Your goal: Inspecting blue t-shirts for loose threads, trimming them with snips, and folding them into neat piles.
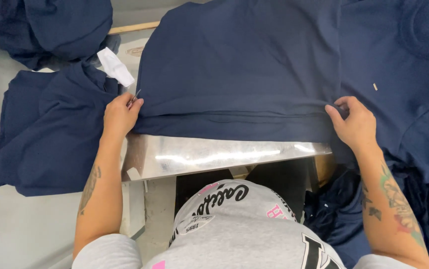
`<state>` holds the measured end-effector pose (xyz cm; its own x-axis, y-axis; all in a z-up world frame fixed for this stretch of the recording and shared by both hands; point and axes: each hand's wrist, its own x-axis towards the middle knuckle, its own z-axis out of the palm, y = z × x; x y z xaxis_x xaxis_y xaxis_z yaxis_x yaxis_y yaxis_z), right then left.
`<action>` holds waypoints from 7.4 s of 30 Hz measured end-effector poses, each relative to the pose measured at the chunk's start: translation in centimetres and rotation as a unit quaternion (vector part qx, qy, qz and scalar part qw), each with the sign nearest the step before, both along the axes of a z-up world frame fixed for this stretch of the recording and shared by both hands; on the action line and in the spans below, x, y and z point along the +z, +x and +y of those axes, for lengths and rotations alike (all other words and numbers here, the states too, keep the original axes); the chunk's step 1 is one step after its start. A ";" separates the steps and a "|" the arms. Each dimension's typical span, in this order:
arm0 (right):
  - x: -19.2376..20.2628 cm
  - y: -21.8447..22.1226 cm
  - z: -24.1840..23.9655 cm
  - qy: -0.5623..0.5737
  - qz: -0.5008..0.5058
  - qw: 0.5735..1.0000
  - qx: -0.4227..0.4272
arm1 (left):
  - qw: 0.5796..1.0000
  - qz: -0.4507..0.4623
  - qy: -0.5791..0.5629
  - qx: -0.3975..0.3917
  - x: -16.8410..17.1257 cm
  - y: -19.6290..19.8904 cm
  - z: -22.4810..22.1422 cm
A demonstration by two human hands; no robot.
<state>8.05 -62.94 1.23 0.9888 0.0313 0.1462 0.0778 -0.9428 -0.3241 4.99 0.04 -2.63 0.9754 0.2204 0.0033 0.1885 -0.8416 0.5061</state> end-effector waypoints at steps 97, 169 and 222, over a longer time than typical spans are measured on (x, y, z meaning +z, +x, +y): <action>0.3 -12.1 23.4 0.365 0.233 0.821 0.371 | 0.983 -0.009 -0.060 -0.174 0.0 -6.5 -21.9; 3.6 0.8 20.1 0.696 0.065 0.696 0.167 | 0.846 -0.166 -0.507 0.016 1.8 2.4 -27.0; 3.1 -0.6 25.9 0.861 0.157 0.484 0.027 | 0.925 -0.282 -0.256 0.000 6.1 -2.0 -19.5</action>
